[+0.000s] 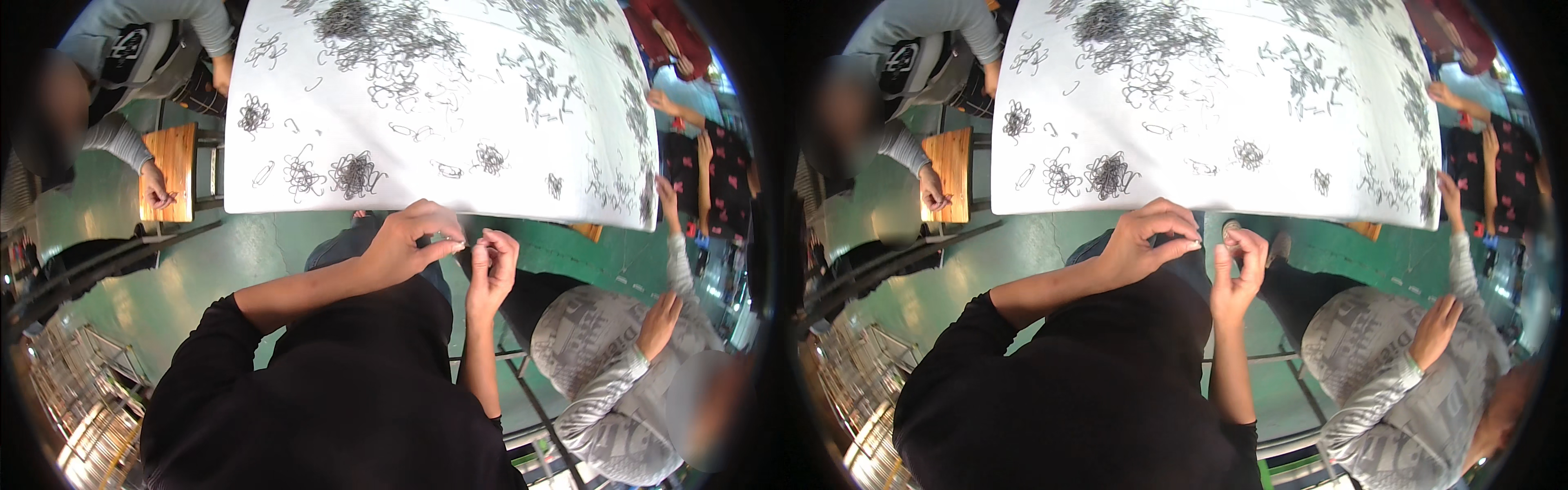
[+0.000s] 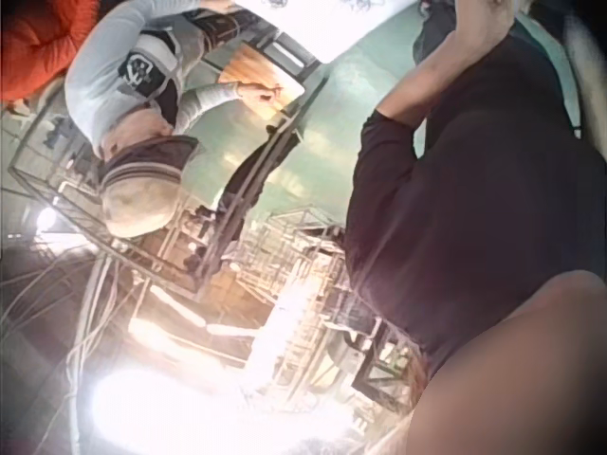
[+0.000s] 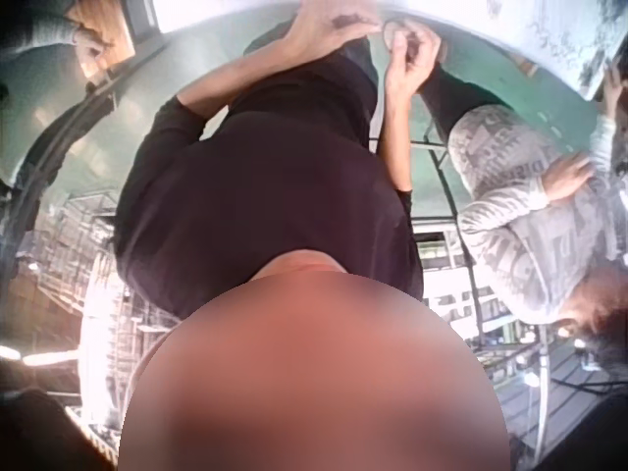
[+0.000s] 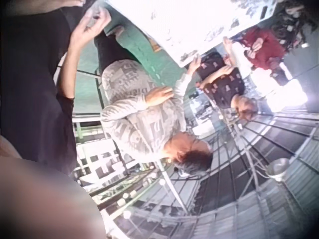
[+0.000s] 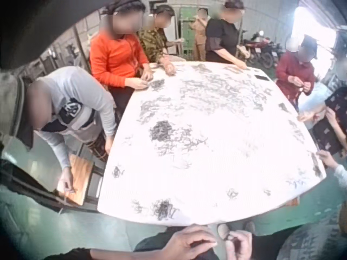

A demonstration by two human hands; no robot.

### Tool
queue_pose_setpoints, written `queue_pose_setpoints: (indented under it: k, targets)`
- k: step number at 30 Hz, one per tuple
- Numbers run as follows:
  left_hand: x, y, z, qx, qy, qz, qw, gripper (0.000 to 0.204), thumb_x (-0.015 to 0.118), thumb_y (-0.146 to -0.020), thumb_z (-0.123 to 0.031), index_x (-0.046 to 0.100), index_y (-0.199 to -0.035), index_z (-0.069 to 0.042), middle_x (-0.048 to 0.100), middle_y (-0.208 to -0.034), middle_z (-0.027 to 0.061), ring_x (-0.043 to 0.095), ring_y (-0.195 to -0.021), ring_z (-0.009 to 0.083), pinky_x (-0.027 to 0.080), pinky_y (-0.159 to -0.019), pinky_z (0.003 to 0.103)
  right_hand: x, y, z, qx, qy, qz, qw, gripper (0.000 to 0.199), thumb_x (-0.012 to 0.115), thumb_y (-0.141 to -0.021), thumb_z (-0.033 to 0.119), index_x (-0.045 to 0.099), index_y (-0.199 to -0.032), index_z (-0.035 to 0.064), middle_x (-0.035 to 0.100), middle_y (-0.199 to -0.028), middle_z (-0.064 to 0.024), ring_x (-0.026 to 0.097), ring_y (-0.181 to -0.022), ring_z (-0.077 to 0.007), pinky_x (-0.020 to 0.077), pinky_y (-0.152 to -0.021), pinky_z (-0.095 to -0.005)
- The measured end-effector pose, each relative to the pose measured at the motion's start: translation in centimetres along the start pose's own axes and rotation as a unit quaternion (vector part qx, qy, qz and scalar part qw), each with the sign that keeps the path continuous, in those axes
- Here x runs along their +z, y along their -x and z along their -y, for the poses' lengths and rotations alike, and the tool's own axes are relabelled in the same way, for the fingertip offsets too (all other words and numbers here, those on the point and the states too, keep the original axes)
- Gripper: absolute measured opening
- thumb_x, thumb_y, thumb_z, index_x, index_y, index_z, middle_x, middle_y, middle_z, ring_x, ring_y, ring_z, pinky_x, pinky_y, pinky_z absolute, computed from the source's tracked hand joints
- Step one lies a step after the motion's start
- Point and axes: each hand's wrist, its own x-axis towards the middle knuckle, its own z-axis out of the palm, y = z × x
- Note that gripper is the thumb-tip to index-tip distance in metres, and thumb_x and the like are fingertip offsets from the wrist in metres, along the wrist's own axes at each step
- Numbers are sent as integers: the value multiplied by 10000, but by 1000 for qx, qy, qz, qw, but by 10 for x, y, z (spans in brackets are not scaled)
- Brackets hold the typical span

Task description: The person repeatedly picks up small metal paperclips from a large white board and links them together by hand. The person works alongside several others at the same table, each performing the same linking action. The linked clips accumulate in small clusters on the board.

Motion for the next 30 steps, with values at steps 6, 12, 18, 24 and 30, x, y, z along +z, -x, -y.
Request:
queue_pose_setpoints:
  k: [6, 12, 18, 24, 30]
  targets:
    - [-13, 22, 14, -5, -12, -46, 999, 135, 733, -792, -84, 694, -922, -81, 642, -934, 43, 592, -882, 218, 498, -744, 329, 66, -93, -22, -87, 109, 183, 973, 99, 655, -854, 86, 666, -921, 14, 605, -828, -99, 577, -722, -209, 459, -678, -307]
    - [-22, 40, 24, -19, -16, -85, 996, 150, 735, -769, -20, 683, -903, -64, 634, -940, 57, 590, -864, 228, 511, -695, 323, 195, -160, -42, -84, 285, 274, 915, 124, 687, -820, 193, 683, -848, 72, 646, -897, -79, 641, -799, -279, 491, -706, -397]
    - [-22, 51, 28, -28, -15, -121, 992, 151, 739, -760, -15, 673, -889, -58, 631, -936, 51, 586, -863, 235, 511, -702, 331, 251, -174, -52, -72, 446, 302, 839, 159, 687, -804, 234, 715, -888, 101, 674, -964, -101, 663, -869, -296, 512, -774, -419]
    - [-25, 57, 31, -14, -5, -128, 992, 137, 743, -774, -38, 686, -895, -69, 636, -938, 43, 586, -838, 213, 484, -686, 316, 222, -217, -69, 113, 158, 324, 926, 208, 715, -811, 213, 702, -901, 25, 690, -832, -73, 608, -761, -160, 478, -696, -299]
    - [-30, 60, 34, -9, -7, -121, 993, 132, 743, -769, -41, 684, -884, -68, 653, -904, 49, 595, -837, 222, 496, -710, 327, 203, -178, -49, 191, 88, 368, 906, 101, 706, -828, 125, 695, -903, 59, 645, -793, 3, 529, -692, -82, 414, -625, -224]
